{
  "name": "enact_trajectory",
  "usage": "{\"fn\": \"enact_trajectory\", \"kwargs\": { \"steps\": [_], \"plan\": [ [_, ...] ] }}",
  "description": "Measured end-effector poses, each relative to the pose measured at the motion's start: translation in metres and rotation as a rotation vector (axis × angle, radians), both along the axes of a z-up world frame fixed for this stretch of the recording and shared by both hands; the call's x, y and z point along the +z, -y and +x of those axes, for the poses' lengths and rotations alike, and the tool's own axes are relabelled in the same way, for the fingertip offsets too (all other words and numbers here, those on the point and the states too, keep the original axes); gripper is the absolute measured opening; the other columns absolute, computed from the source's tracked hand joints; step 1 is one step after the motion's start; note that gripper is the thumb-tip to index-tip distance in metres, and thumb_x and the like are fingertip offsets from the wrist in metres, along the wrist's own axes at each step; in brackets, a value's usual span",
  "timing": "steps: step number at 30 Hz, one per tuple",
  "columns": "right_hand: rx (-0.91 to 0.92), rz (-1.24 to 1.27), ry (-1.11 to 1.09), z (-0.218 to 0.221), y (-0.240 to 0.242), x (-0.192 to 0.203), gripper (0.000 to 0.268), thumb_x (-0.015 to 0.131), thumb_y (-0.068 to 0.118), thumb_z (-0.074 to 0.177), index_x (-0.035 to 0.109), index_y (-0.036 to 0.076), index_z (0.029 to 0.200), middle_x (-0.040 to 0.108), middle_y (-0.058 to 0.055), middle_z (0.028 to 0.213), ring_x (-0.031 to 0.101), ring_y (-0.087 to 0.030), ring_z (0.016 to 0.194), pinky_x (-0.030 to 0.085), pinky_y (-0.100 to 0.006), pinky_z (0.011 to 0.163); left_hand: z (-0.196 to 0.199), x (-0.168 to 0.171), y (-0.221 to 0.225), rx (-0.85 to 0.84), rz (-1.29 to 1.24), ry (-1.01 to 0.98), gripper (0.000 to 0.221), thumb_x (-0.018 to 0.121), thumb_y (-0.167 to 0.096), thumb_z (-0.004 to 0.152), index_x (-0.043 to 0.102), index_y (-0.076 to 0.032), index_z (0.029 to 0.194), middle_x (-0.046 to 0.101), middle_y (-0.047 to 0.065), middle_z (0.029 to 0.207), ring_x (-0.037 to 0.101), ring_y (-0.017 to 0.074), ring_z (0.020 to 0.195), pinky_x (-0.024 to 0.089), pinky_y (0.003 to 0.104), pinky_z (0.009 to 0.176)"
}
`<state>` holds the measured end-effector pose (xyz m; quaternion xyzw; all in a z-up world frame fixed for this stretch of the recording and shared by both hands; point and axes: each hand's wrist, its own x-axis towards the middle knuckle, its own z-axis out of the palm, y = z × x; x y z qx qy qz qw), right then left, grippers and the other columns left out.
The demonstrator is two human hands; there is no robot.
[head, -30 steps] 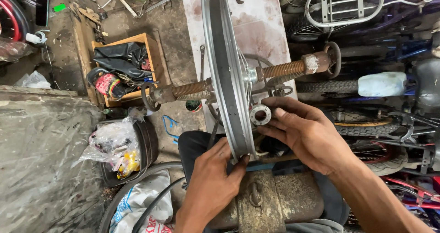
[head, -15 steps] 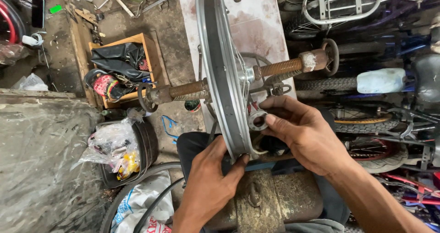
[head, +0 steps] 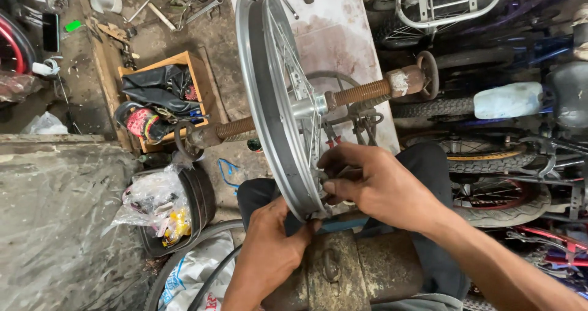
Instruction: Repairing a bicycle wheel by adjusting or replacing spokes on a truing stand.
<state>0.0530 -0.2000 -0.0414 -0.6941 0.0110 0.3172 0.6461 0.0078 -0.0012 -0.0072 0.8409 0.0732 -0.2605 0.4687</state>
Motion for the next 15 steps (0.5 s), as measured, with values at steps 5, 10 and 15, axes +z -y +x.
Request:
{"fn": "enact_trajectory", "kwargs": {
  "steps": [5, 10, 15],
  "plan": [
    [-0.067, 0.057, -0.178, 0.007, 0.006, -0.012, 0.046, 0.069, 0.005, 0.085, 0.067, 0.000, 0.130, 0.080, -0.010, 0.104, 0.076, -0.017, 0.088, 0.063, -0.032, 0.076, 0.001, 0.000, -0.001, -0.027, 0.013, 0.014, 0.026, 0.073, -0.012, 0.080, 0.075, -0.006, 0.105, 0.081, 0.011, 0.103, 0.078, 0.0228, 0.099, 0.055, 0.034, 0.088],
    [-0.127, 0.171, -0.240, 0.009, 0.010, -0.015, 0.041, 0.065, 0.007, 0.089, 0.065, -0.007, 0.128, 0.077, -0.016, 0.109, 0.077, -0.022, 0.094, 0.066, -0.034, 0.082, 0.001, -0.003, -0.002, -0.035, 0.020, 0.046, 0.027, 0.074, -0.011, 0.078, 0.074, -0.005, 0.104, 0.080, 0.011, 0.104, 0.078, 0.0241, 0.099, 0.055, 0.034, 0.088],
    [-0.113, 0.175, -0.188, 0.008, 0.011, -0.015, 0.038, 0.065, 0.006, 0.090, 0.064, -0.010, 0.125, 0.075, -0.017, 0.111, 0.077, -0.022, 0.095, 0.066, -0.034, 0.084, 0.001, -0.001, -0.001, -0.058, 0.018, 0.106, 0.030, 0.075, -0.011, 0.078, 0.074, -0.006, 0.108, 0.080, 0.011, 0.108, 0.076, 0.0266, 0.104, 0.055, 0.035, 0.091]
  ]
}}
